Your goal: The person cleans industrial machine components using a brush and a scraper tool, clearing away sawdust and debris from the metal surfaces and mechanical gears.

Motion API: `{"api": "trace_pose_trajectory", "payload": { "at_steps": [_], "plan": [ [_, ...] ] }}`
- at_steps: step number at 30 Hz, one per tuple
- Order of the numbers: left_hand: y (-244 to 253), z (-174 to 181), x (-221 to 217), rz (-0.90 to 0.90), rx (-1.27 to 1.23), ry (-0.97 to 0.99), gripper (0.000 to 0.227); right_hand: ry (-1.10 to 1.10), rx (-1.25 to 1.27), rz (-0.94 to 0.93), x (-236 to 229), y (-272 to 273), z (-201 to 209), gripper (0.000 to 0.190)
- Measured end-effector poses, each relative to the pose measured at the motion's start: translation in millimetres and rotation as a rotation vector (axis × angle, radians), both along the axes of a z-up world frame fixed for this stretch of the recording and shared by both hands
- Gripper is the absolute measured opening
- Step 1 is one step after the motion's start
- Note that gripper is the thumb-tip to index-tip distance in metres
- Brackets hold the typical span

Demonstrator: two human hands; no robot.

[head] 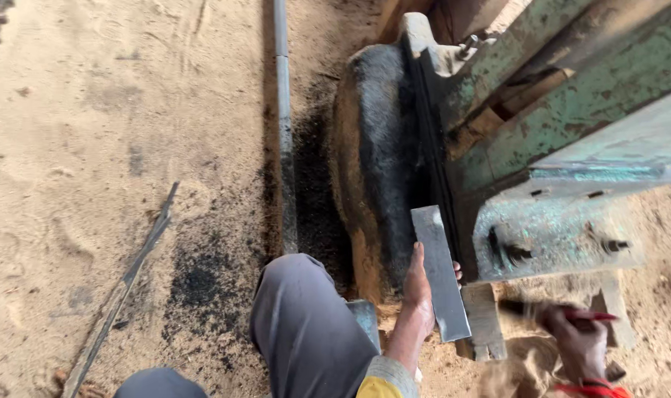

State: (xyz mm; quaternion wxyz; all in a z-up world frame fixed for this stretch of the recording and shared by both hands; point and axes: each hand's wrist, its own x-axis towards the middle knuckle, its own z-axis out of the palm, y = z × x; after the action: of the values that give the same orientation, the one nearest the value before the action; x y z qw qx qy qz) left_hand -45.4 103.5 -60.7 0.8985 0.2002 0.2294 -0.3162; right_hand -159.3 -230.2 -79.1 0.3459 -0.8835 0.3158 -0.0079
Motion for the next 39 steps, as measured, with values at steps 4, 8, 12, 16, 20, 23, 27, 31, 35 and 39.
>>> {"api": "trace_pose_trajectory", "payload": {
  "at_steps": [4, 8, 12, 16, 20, 23, 27, 31, 35, 39],
  "plan": [
    [0.5, 2.7, -11.7, -0.072, 0.088, -0.038, 0.070, -0.468, 0.431, -0.197, -4.2, 40.7, -37.1, 0.019],
    [-4.5, -19.0, -5.6, -0.036, -0.041, -0.089, 0.081, 0.092, 0.139, 0.038, -11.3, 15.2, 2.0, 0.019],
    [-12.9, -32.3, -10.4, -0.006, -0.063, -0.032, 0.092, -0.414, -0.170, 0.282, -18.0, 20.2, 6.0, 0.045],
    [-8.5, -14.1, -18.7, -0.069, 0.058, -0.100, 0.104, -0.137, 0.411, -0.095, -4.7, 49.7, 5.9, 0.019],
    [-12.2, 4.0, -22.9, -0.109, 0.130, -0.121, 0.116, 0.204, -0.116, 0.121, 0.5, 49.1, 46.6, 0.021],
    [-25.0, 7.8, -23.2, -0.141, 0.165, -0.082, 0.119, -0.532, 0.275, 0.163, -16.4, 58.9, 5.7, 0.019],
    [-34.5, 26.0, -28.3, -0.208, 0.257, -0.065, 0.116, -0.186, -0.018, 0.173, -15.4, 22.3, -16.1, 0.024],
    [-46.4, 9.6, -28.7, -0.177, 0.347, -0.022, 0.113, -0.149, 0.027, 0.053, -24.6, 40.2, 3.7, 0.030],
    [-39.7, -3.8, -56.6, -0.097, 0.158, -0.027, 0.113, -0.583, 0.132, -0.150, -30.8, 39.8, 4.7, 0.029],
    [-20.6, 7.9, -54.9, -0.195, 0.247, -0.092, 0.114, -0.841, -0.053, -0.332, -11.7, 1.5, 1.1, 0.025]
  ]
}}
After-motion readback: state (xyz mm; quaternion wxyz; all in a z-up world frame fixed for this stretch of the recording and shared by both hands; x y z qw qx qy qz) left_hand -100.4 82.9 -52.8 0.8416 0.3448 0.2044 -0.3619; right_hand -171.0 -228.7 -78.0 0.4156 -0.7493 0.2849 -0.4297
